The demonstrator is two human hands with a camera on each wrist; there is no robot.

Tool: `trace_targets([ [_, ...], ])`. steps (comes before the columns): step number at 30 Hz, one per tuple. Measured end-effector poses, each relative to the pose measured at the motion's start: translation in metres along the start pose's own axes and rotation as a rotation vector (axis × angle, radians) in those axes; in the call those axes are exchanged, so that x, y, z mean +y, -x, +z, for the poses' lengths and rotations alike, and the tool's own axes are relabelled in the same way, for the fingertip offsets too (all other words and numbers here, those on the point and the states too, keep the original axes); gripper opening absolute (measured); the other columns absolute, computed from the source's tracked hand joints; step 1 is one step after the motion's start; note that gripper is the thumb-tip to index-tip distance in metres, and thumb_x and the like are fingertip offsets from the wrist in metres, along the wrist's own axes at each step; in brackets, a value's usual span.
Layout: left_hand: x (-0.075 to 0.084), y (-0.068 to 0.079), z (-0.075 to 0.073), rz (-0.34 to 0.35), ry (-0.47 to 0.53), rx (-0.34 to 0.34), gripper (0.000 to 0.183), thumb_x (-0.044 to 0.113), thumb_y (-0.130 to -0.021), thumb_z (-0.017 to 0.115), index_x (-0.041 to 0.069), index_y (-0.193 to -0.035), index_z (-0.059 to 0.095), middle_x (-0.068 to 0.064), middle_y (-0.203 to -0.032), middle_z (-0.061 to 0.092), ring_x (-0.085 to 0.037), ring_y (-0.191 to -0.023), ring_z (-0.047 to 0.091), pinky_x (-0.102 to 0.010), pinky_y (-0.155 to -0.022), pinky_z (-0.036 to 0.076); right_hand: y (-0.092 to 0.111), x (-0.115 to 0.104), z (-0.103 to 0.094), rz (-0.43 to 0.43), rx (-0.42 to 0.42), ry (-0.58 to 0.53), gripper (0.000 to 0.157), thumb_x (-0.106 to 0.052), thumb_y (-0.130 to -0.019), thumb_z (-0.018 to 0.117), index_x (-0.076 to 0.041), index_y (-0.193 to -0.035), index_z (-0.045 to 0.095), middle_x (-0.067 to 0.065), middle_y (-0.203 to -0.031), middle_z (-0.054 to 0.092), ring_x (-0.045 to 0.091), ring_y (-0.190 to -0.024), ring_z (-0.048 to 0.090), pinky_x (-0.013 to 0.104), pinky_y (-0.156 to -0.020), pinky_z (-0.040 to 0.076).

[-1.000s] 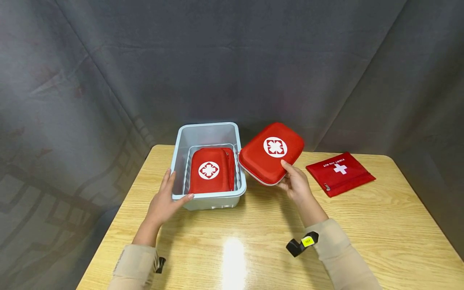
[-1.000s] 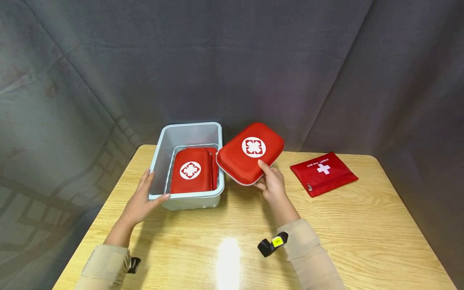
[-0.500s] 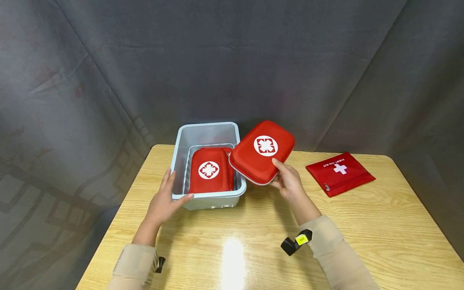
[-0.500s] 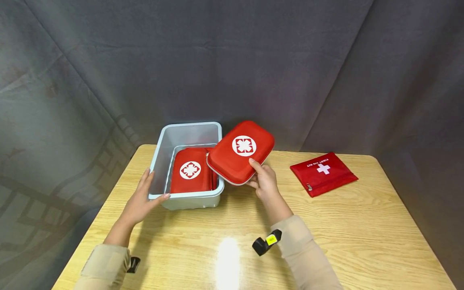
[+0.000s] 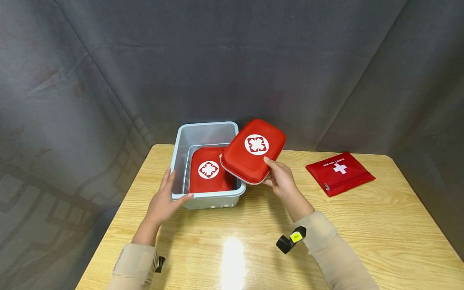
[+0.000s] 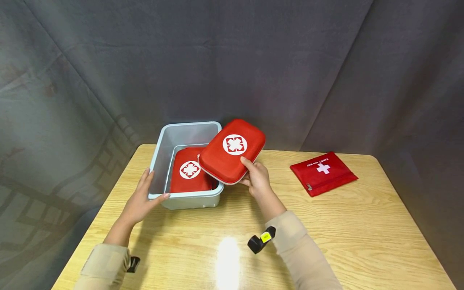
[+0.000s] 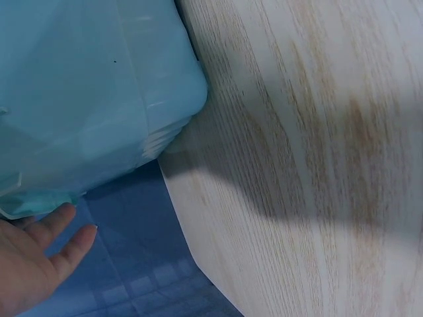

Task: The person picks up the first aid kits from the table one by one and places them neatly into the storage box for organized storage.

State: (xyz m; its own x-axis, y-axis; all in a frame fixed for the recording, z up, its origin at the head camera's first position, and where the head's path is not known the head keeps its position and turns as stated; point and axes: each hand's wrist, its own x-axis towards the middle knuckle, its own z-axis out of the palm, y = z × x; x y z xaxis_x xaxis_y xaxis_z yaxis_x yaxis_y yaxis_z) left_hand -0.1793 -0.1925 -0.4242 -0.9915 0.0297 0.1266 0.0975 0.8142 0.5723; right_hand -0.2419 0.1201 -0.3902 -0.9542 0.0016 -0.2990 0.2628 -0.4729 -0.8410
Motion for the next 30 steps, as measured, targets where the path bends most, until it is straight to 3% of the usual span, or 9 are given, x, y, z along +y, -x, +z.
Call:
trace_targets([
  [10, -0.001, 0.0, 0.001, -0.002, 0.0, -0.005, 0.092, 0.054, -0.073, 0.057, 0.004, -0.137, 0.017, -0.009, -0.143, 0.004, -0.04, -0.111, 0.039, -0.055, -0.079, 0.036, -0.002, 0.002, 0.014, 0.001, 0.012, 0.037, 0.017, -0.014, -0.083, 0.056, -0.003, -0.086, 0.044, 0.0, -0.063, 0.061, 0.011, -0.049, 0.057, 0.029, -0.05, 0.049],
  [22, -0.002, 0.0, 0.001, 0.012, -0.007, 0.008, 0.091, 0.054, -0.072, 0.058, 0.004, -0.137, 0.018, -0.008, -0.144, 0.006, -0.04, -0.106, 0.044, -0.053, -0.078, 0.038, -0.004, 0.006, 0.031, -0.013, -0.007, 0.09, 0.02, -0.014, -0.082, 0.058, -0.002, -0.085, 0.042, 0.003, -0.067, 0.06, 0.012, -0.055, 0.06, 0.028, -0.049, 0.049],
  [30, -0.002, -0.001, -0.001, 0.026, -0.072, 0.02, 0.092, 0.058, -0.072, 0.056, 0.006, -0.137, 0.019, -0.008, -0.143, 0.008, -0.04, -0.098, 0.049, -0.052, -0.073, 0.04, -0.006, 0.009, 0.044, -0.037, -0.018, 0.142, 0.022, -0.014, -0.079, 0.06, -0.002, -0.084, 0.042, 0.003, -0.065, 0.06, 0.012, -0.052, 0.06, 0.025, -0.045, 0.048],
])
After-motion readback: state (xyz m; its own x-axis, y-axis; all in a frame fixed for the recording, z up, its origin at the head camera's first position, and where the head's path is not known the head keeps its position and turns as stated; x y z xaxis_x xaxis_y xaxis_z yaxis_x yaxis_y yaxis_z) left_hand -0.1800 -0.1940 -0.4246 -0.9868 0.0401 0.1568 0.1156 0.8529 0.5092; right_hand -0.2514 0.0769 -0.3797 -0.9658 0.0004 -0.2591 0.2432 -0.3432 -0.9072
